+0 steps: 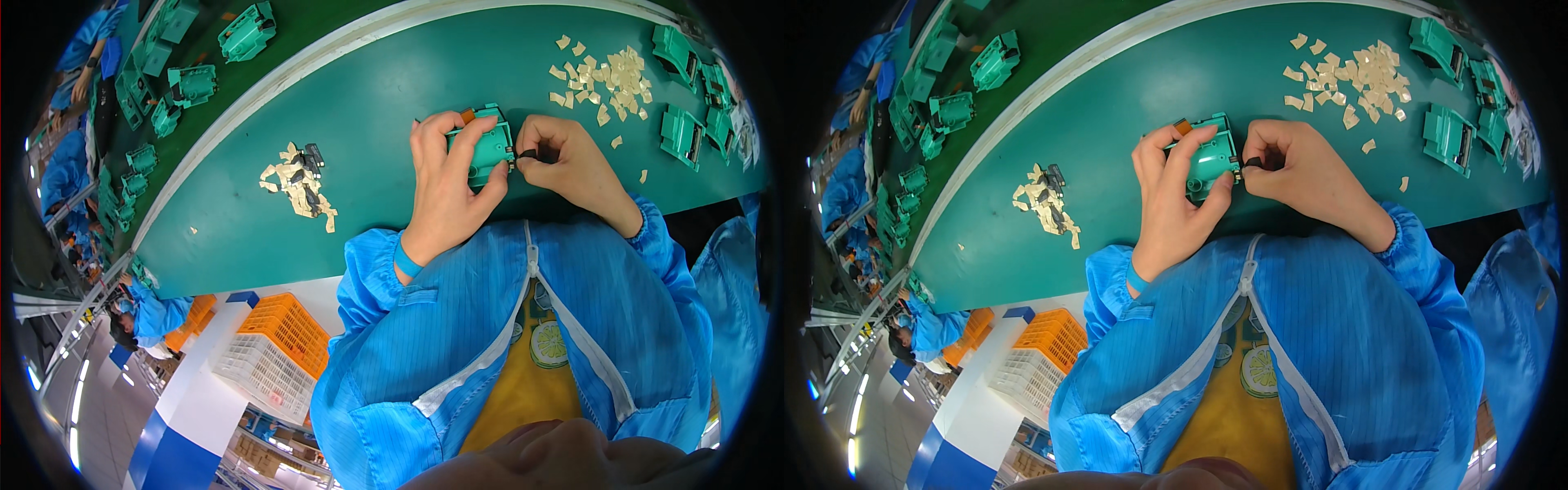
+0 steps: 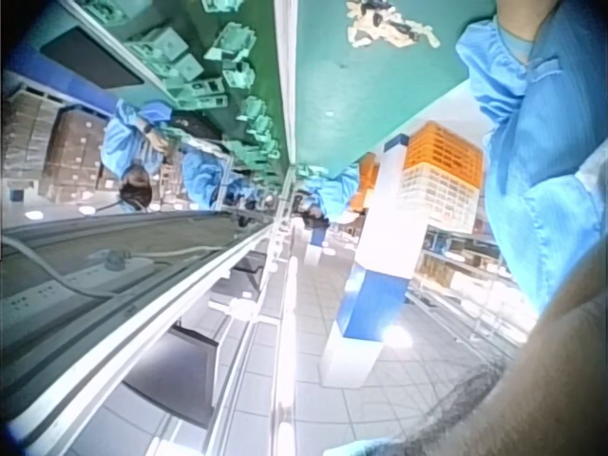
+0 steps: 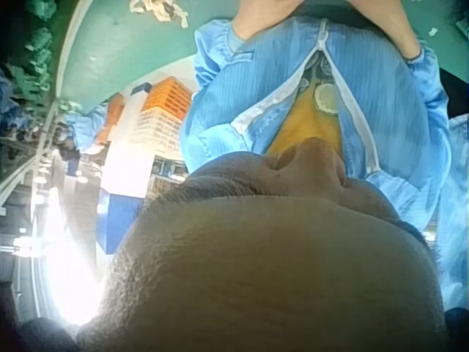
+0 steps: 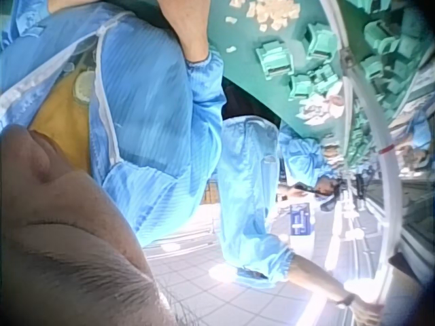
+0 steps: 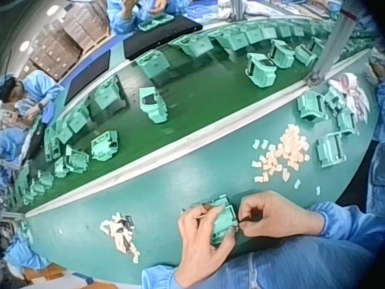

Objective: The person assembles small gold components into green plastic housings by hand on a production line.

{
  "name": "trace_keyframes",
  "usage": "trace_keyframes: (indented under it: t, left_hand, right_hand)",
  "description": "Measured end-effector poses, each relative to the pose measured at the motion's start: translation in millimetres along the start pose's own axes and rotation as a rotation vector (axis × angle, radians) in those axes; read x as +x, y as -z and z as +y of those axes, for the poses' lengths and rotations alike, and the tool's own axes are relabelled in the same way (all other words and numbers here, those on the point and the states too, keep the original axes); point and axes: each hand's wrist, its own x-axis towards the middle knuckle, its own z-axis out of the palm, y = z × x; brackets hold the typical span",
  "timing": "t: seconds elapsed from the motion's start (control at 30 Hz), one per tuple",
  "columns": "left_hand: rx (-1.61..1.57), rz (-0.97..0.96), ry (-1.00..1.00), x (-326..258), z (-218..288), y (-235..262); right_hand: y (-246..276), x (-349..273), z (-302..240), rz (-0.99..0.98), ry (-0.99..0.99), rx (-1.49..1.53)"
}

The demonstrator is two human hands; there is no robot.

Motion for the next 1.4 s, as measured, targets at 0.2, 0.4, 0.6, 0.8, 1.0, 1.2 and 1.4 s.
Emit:
trace_keyframes:
  t: [0.2, 0.4, 0.6, 0.8, 1.0, 1.2, 1.4]
  left_hand:
    - [-0.005, 0.005, 0.036, 1, 2, -1]
    - [0.041, 0.009, 0.033, 1, 3, 0]
    - [0.049, 0.024, 0.037, 1, 4, -2]
    - [0.037, 0.022, 0.043, 4, 5, -4]
    - [0.049, 0.015, 0.047, 4, 6, -5]
    - [0.057, 0.012, 0.041, 5, 7, -6]
    - [0.11, -0.039, -0.008, 8, 13, 1]
  right_hand:
    - [0, 1, -2, 0.02, 0.008, -0.065]
    - [0, -5, -12, 0.087, 0.001, -0.269]
    - [1, -15, -15, 0.195, 0.052, -0.526]
    - [9, -13, -8, 0.246, 0.117, -0.442]
    - [13, -9, -8, 0.124, -0.065, -0.283]
    - [16, -5, -9, 0.105, -0.084, -0.291]
    - [20, -8, -4, 0.082, -0.057, -0.215]
